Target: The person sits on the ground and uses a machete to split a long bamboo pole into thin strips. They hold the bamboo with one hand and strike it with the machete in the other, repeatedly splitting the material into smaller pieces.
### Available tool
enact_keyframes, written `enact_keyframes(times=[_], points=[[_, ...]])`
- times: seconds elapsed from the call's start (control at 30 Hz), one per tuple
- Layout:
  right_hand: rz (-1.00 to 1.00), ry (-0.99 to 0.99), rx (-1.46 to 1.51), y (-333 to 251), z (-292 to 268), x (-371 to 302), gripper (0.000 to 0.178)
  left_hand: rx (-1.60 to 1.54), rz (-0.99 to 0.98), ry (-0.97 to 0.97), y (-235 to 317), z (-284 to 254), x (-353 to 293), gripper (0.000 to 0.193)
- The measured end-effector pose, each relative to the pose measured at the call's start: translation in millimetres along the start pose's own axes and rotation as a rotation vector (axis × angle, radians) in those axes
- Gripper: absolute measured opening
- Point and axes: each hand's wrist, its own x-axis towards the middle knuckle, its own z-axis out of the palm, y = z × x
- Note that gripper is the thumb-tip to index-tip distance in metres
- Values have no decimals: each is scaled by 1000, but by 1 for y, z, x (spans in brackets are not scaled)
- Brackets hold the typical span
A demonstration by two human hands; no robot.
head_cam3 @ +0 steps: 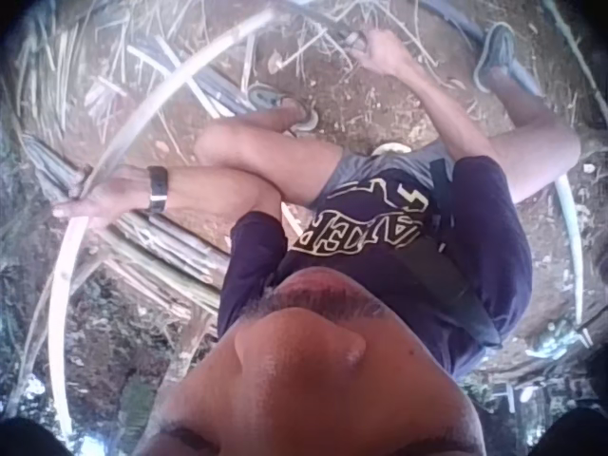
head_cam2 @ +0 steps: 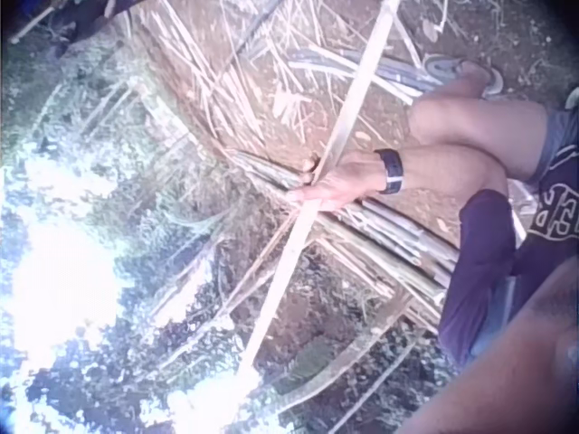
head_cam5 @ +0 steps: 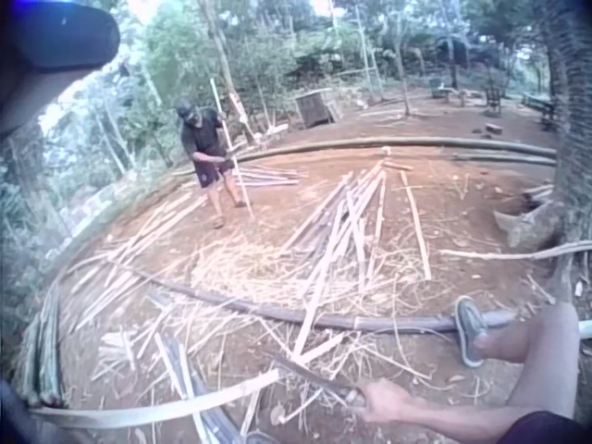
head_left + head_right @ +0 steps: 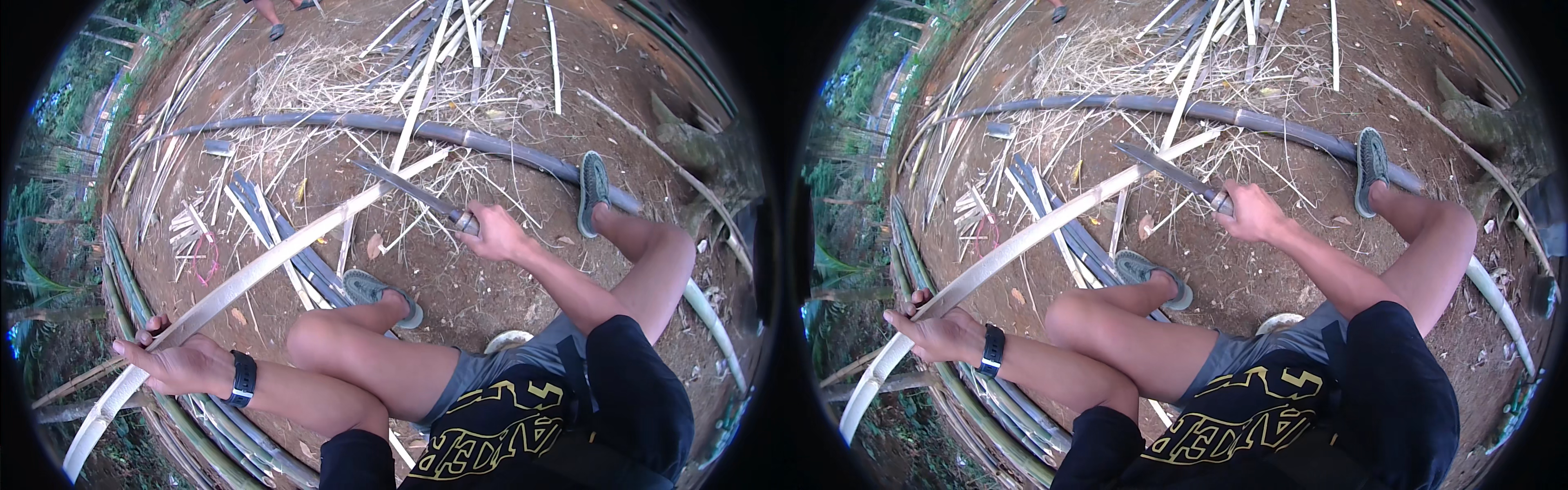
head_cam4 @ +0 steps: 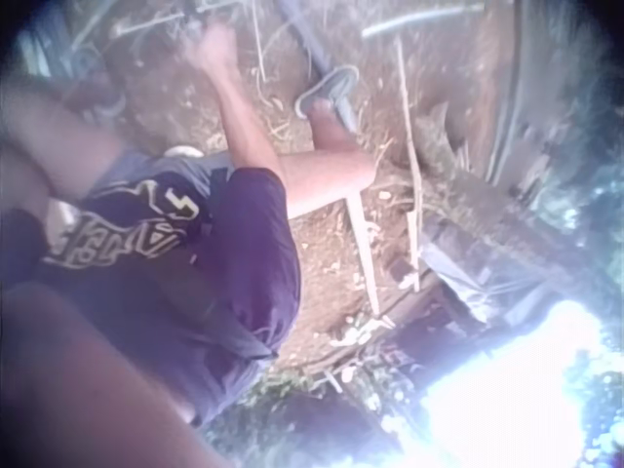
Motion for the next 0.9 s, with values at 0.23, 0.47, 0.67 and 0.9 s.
enact_keyframes(times=[0.23,0.47,0.67,0.9], points=[[-536,136,60,-70,5,-27,35,-144,-44,-130,6,-9,1,36],[-182,-16,-1,-47,-6,-5,31,-118,-15,-147,12,1,-11,42],[-481,84,5,-68,5,-15,32,-85,-6,-107,19,-2,-10,42],[-24,-51,-94,-17,7,22,27,-116,-19,-104,12,-2,-11,36]])
